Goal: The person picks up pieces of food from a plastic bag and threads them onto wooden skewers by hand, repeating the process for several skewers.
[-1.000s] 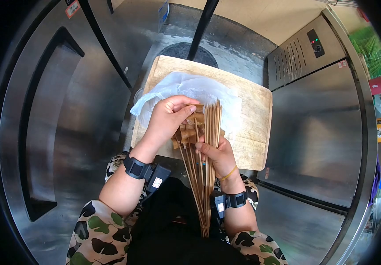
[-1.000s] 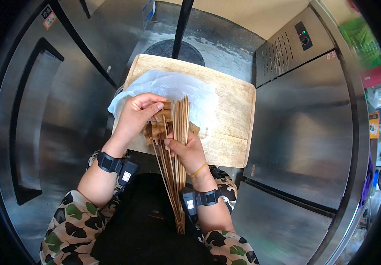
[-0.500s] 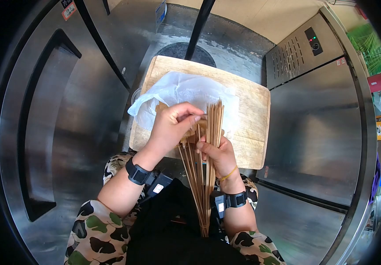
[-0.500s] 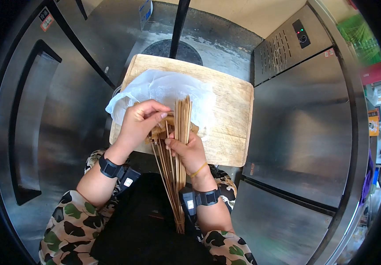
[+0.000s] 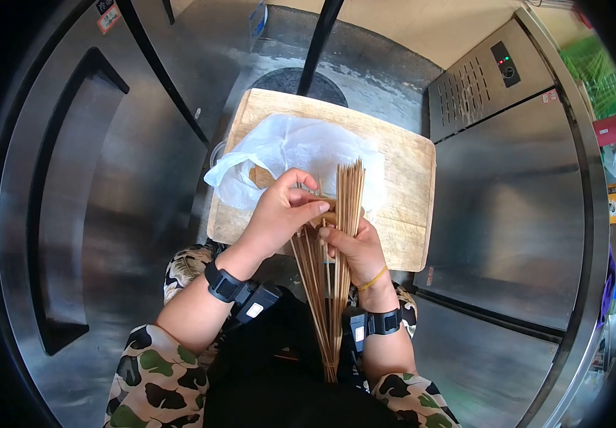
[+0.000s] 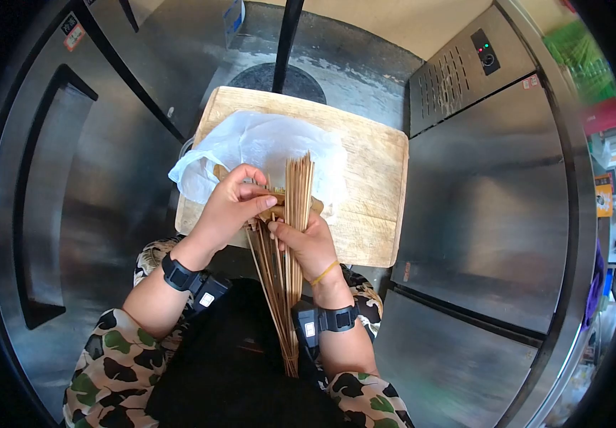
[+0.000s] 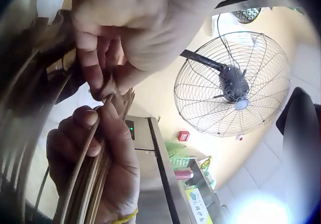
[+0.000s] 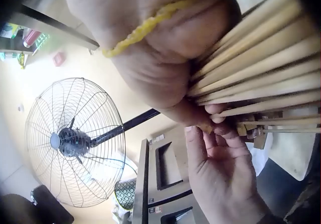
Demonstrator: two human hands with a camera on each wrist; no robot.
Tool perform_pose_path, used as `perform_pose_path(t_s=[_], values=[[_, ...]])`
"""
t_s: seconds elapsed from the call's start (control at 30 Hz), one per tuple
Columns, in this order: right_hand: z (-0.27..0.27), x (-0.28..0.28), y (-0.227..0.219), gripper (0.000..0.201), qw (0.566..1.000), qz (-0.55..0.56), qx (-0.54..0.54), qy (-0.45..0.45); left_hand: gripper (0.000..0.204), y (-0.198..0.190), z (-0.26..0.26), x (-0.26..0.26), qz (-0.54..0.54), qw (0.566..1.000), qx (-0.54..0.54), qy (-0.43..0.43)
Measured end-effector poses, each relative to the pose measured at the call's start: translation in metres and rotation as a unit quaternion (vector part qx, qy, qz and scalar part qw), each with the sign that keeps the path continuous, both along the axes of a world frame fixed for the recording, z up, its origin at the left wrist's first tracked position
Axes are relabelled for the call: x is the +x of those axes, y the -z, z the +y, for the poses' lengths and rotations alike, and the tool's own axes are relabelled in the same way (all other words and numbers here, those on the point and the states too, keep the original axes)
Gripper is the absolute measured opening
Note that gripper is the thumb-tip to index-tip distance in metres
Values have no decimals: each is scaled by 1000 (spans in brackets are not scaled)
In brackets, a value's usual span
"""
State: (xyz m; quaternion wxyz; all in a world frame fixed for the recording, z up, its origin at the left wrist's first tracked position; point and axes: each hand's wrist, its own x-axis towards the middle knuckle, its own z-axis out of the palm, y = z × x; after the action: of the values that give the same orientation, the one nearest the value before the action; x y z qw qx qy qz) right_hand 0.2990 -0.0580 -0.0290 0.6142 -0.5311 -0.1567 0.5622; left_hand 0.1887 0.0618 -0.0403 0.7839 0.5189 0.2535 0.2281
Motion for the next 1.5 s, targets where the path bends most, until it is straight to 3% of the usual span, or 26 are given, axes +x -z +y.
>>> perform_pose_path(t_s=[0.23, 0.33, 0.53, 0.63, 0.73, 0.9, 1.0, 1.03, 1.13, 1.2, 1.27, 1.33, 1.43, 1.5], values=[[-1, 2, 5, 21, 999, -10, -4, -30, 18, 2, 2, 1, -23, 997, -77, -7], [-1, 1, 6, 21, 1000, -6, 1, -19, 18, 2, 2, 2, -30, 998, -56, 4], [-1, -3, 9, 22, 1000, -22, 1, -14, 23, -7, 17, -7, 81, 990, -30, 108], [1, -5, 10, 22, 1000, -23, -4, -11, 27, 2, 9, -2, 15, 999, -17, 43], [1, -5, 12, 21, 999, -36, -13, -6, 30, 10, 8, -1, 20, 1000, -1, 21], [2, -6, -4, 16, 996, -84, -25, 29, 25, 7, 10, 0, 129, 984, 122, 11], [-5, 1, -4, 10, 997, 65, 36, -9, 17, 3, 7, 3, 182, 955, 233, 4], [-4, 0, -7, 11, 989, 90, 109, -37, 13, 2, 6, 4, 199, 940, 277, 0], [0, -1, -7, 21, 967, 183, 141, -111, 11, 7, 9, 4, 147, 913, 380, -25], [4, -2, 1, 22, 978, 168, 85, -88, 11, 5, 20, 0, 136, 905, 403, 0], [9, -4, 8, 22, 988, 141, 39, -57, 11, -7, 33, -7, 157, 970, 188, 2], [8, -1, 12, 22, 987, 144, 43, -59, 10, 9, 56, -16, 223, 935, 271, -53], [7, -1, 7, 20, 989, 129, 40, -57, 10, 10, 68, -28, 351, 848, 394, -40], [6, -2, 6, 18, 990, 124, 47, -57, 13, 15, 67, -28, 373, 802, 466, -30]])
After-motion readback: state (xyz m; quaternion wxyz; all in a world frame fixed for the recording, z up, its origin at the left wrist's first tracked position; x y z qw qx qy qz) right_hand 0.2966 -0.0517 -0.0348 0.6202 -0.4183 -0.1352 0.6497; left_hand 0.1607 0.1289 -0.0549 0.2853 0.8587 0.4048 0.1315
